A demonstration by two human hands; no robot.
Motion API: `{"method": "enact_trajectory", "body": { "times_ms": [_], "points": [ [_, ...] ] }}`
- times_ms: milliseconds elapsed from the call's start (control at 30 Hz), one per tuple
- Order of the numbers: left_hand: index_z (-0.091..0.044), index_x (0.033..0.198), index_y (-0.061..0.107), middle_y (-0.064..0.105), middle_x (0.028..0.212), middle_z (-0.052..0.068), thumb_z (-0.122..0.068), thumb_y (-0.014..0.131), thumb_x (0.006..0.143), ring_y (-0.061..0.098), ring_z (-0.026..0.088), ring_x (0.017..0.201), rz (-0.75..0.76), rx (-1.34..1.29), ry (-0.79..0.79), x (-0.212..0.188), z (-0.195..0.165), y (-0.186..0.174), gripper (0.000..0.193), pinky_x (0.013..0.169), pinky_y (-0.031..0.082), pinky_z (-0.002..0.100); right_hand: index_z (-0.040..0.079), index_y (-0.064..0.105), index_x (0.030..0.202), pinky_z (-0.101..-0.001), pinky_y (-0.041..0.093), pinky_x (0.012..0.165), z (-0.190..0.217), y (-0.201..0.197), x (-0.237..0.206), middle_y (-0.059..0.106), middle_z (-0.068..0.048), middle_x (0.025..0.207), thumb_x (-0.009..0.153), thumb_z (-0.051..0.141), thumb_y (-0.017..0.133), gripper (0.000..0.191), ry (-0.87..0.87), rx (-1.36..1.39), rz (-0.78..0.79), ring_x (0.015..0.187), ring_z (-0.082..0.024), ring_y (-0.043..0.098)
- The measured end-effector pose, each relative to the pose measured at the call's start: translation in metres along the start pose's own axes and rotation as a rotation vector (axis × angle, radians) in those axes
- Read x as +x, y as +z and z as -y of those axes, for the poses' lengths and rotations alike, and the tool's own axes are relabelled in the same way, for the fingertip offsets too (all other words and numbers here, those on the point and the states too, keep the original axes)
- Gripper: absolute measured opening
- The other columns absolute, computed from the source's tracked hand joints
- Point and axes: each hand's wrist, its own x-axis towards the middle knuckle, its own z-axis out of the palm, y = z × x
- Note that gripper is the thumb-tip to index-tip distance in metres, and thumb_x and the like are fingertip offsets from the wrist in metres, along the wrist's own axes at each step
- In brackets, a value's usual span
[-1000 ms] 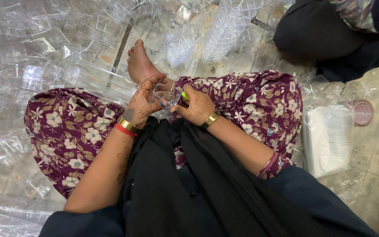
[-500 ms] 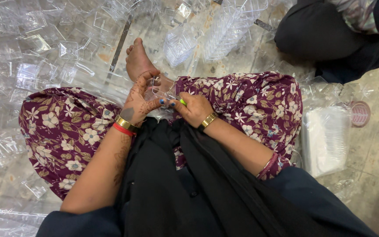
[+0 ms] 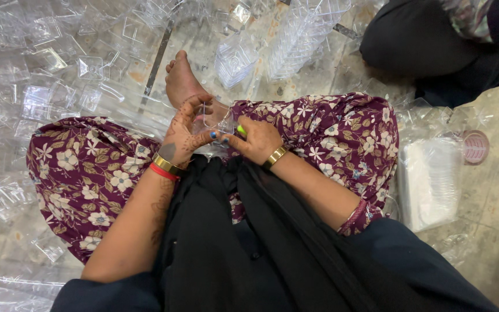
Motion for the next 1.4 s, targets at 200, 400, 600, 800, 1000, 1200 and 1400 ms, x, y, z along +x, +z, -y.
{"method": "enact_trajectory", "body": {
  "times_ms": [200,400,600,800,1000,1200,1400],
  "points": [
    [-0.003,0.133,0.059,0.061,0.143,0.006,-0.024,0.079,0.094,0.059,0.019,0.123,-0.059,-0.235,0.007,0.005,0.018,-0.009,0.048,0.104,0.048,0.036,0.010,0.058,0.076,-0.0468,0.049,0.056,0.009,-0.003,-0.006,0.062,-0.014,0.065,0.099,0.062,0.052,0.057,-0.086,0.046,-0.064,0.064,-0.037,0.065],
    [0.002,0.135,0.061,0.064,0.127,0.016,-0.029,0.065,0.105,0.064,0.024,0.115,-0.038,-0.387,-0.158,0.012,0.020,-0.012,0.044,0.101,0.051,0.043,0.011,0.073,0.103,-0.0436,0.050,0.058,0.016,-0.012,-0.012,0.066,-0.011,0.074,0.103,0.050,0.059,0.042,-0.353,0.160,-0.177,0.065,-0.033,0.067],
    [0.002,0.140,0.052,0.065,0.134,0.017,-0.042,0.064,0.100,0.065,0.028,0.124,0.209,-0.493,-0.217,0.005,-0.001,0.000,0.060,0.107,0.053,0.043,0.010,0.061,0.081,-0.0441,0.048,0.058,0.002,-0.018,-0.010,0.061,-0.012,0.068,0.098,0.049,0.065,0.043,-0.317,0.195,-0.186,0.065,-0.034,0.065],
    [-0.003,0.152,0.044,0.053,0.135,0.008,-0.042,0.089,0.081,0.056,0.021,0.123,0.116,-0.258,-0.121,0.003,-0.012,0.003,0.092,0.099,0.046,0.036,0.008,0.058,0.088,-0.0456,0.049,0.060,0.000,-0.012,-0.005,0.063,-0.013,0.072,0.089,0.063,0.069,0.056,-0.099,0.159,-0.136,0.069,-0.038,0.066],
    [-0.005,0.149,0.051,0.055,0.142,0.004,-0.042,0.091,0.079,0.051,0.018,0.135,0.096,-0.072,0.008,-0.002,-0.013,0.006,0.089,0.117,0.041,0.035,0.006,0.056,0.100,-0.0466,0.052,0.063,0.003,-0.005,-0.004,0.066,-0.014,0.078,0.079,0.073,0.069,0.071,-0.066,0.121,-0.086,0.072,-0.039,0.068],
    [-0.008,0.147,0.054,0.056,0.135,0.000,-0.040,0.091,0.075,0.053,0.016,0.127,0.042,0.073,0.013,-0.001,-0.014,0.004,0.087,0.115,0.040,0.035,0.008,0.055,0.099,-0.0490,0.051,0.061,0.001,-0.002,-0.007,0.067,-0.014,0.078,0.088,0.075,0.057,0.068,-0.014,0.052,-0.046,0.073,-0.040,0.067],
    [-0.010,0.147,0.053,0.057,0.132,-0.001,-0.033,0.093,0.075,0.052,0.015,0.126,0.011,0.091,0.035,-0.003,-0.012,0.001,0.085,0.117,0.037,0.036,0.008,0.056,0.090,-0.0508,0.048,0.057,0.008,0.001,-0.008,0.064,-0.016,0.070,0.100,0.062,0.053,0.055,-0.078,-0.017,-0.110,0.067,-0.041,0.065]
  ]
}}
